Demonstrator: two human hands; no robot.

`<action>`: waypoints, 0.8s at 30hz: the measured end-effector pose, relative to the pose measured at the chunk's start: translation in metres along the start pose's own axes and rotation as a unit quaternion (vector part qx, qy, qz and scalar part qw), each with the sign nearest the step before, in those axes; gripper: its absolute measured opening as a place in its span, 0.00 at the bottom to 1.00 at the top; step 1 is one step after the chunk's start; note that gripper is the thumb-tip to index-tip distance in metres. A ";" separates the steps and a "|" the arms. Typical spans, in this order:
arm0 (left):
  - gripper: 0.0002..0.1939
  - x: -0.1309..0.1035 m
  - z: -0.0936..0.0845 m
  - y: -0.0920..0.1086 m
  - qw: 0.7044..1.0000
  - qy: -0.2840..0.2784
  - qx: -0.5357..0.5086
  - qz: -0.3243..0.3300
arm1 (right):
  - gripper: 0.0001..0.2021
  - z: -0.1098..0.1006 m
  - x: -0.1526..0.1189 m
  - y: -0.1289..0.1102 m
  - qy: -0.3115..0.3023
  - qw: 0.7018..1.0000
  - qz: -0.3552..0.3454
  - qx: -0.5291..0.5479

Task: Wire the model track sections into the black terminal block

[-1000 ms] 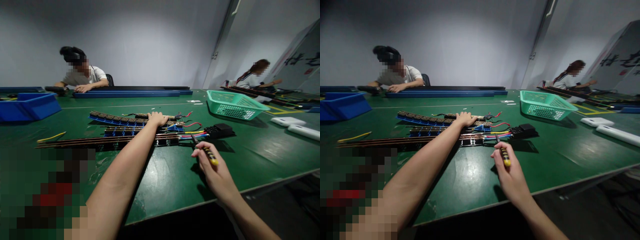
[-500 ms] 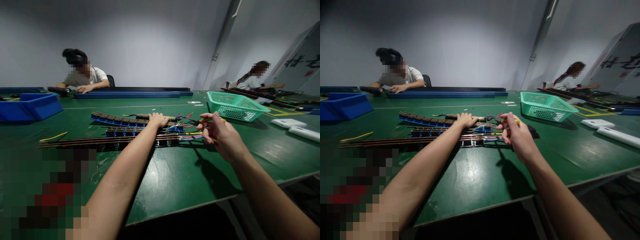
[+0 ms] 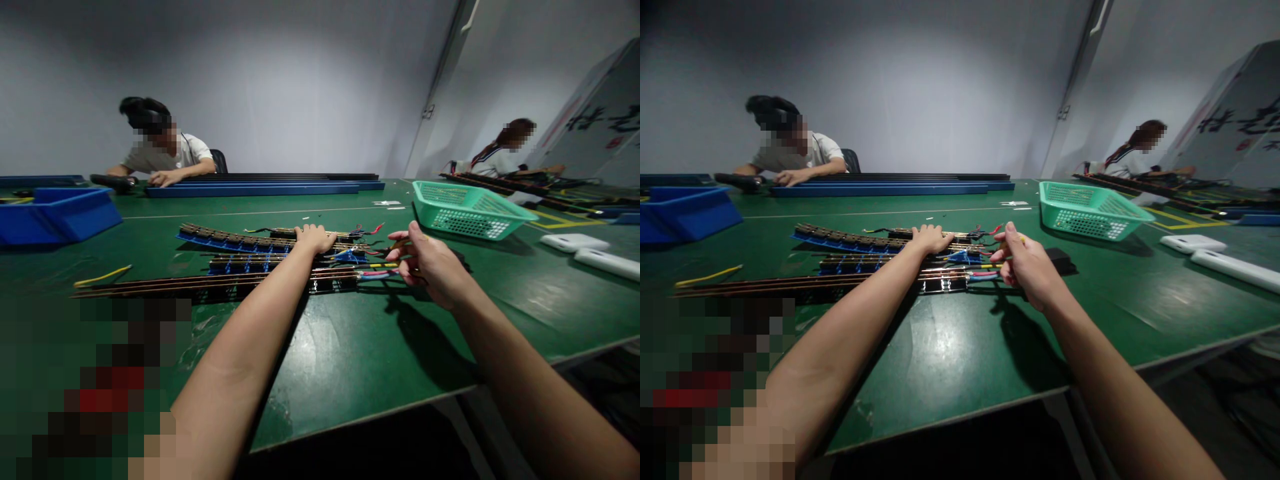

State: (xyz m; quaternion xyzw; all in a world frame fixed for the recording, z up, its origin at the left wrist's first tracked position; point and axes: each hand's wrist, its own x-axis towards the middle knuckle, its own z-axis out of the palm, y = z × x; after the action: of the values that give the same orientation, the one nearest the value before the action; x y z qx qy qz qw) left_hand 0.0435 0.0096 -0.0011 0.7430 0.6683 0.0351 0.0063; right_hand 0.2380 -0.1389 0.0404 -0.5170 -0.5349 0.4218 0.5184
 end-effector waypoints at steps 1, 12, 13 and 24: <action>0.39 0.000 0.000 0.000 1.000 0.001 0.000 0.001 | 0.32 -0.002 0.001 0.001 0.000 1.000 0.008 -0.008; 0.39 0.002 0.001 0.000 1.000 0.006 -0.003 -0.001 | 0.20 0.007 0.009 0.029 -0.071 0.858 -0.235 -0.451; 0.39 0.002 0.002 0.000 1.000 0.007 -0.003 -0.002 | 0.19 0.009 0.007 0.029 -0.071 0.849 -0.233 -0.468; 0.39 0.003 0.002 -0.001 1.000 0.006 0.000 0.002 | 0.22 0.000 -0.012 0.000 0.005 0.991 -0.134 0.005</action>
State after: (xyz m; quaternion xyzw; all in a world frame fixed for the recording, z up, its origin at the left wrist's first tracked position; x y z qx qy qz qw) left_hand 0.0434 0.0124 -0.0029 0.7443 0.6667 0.0395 0.0018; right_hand 0.2371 -0.1511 0.0386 -0.4402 -0.5949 0.3489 0.5750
